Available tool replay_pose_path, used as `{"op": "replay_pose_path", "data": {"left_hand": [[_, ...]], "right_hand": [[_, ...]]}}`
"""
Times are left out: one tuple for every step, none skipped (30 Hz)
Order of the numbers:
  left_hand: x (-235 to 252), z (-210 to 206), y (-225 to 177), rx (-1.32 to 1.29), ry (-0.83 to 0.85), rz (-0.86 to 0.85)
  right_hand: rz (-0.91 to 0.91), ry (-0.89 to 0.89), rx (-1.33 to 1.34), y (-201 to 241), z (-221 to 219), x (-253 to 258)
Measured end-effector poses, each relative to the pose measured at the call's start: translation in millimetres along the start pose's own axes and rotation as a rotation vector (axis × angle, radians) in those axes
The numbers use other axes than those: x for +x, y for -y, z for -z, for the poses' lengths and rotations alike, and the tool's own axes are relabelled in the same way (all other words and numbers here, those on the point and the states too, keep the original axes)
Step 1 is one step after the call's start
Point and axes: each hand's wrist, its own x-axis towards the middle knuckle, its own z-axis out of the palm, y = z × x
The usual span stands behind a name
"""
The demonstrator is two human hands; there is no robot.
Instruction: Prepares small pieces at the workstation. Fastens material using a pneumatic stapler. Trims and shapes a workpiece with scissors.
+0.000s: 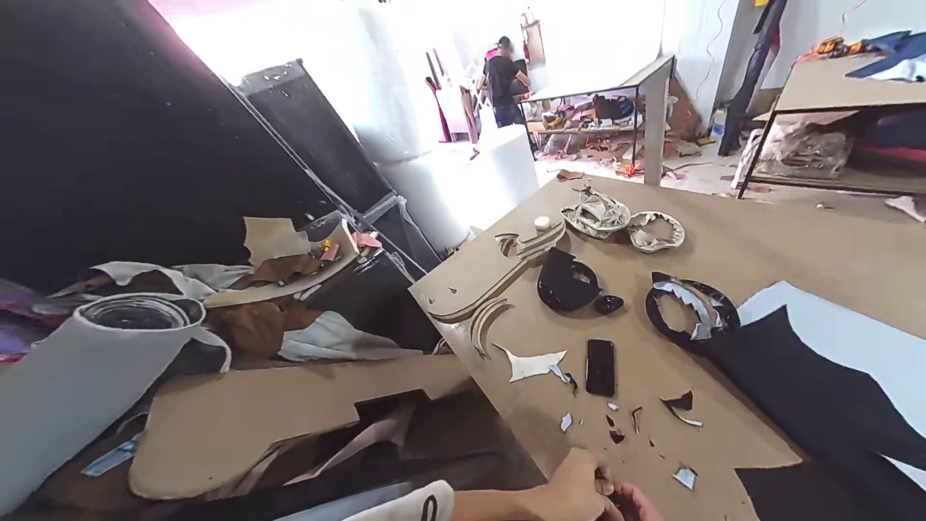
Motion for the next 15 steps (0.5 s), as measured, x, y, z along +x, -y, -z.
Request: {"op": "replay_pose_path", "data": {"left_hand": [[-1.9,-0.8,3.5,-0.067,-0.024,0.004],[-4.6,-1.0,7.7,-0.127,-0.033,0.004],[-7.8,-1.9,11.7,-0.173,-0.022,0.004],[-11.1,-5.0,15.3,-0.202,-0.007,0.002],[-13.7,-7.1,18.7,-0.213,0.002,-0.004],[-17.3,-7.1,20.6,-0.195,0.008,-0.013],[-21.0,-8.5,19.9,-0.155,0.014,-0.029],[-24.7,-7.9,17.3,-0.089,0.017,-0.046],[-28.4,-8.3,14.5,-0.022,0.017,-0.057],[-32.3,-9.7,11.8,0.028,0.015,-0.054],[-36.1,-12.7,9.8,0.045,0.012,-0.039],[-37.4,-15.7,8.8,0.038,0.005,-0.016],[-36.2,-17.5,9.7,0.021,-0.01,0.01],[-34.1,-19.7,12.3,-0.002,-0.022,0.036],[-31.3,-22.5,14.6,-0.028,-0.022,0.051]], "right_hand": [[0.003,0.004,0.016,0.5,-1.7,0.8],[0.002,0.01,0.033,1.1,-3.8,-0.5],[-0.009,0.018,0.047,2.2,-4.8,-4.6],[-0.025,0.025,0.065,2.6,-4.2,-10.5],[-0.03,0.031,0.08,2.7,-4.0,-14.3],[-0.023,0.037,0.083,1.5,-5.3,-16.4],[-0.009,0.043,0.074,-1.8,-4.8,-18.9],[0.01,0.048,0.056,-5.3,-5.1,-19.3],[0.028,0.049,0.032,-7.8,-5.2,-20.3],[0.045,0.049,0.011,-9.1,-4.8,-22.0],[0.056,0.046,-0.002,-10.3,-3.9,-25.0],[0.062,0.039,-0.012,-11.6,-2.6,-26.8],[0.063,0.03,-0.024,-13.0,-1.7,-26.2],[0.057,0.024,-0.038,-14.6,-0.9,-25.9],[0.048,0.012,-0.057,-16.2,1.0,-26.0]]}}
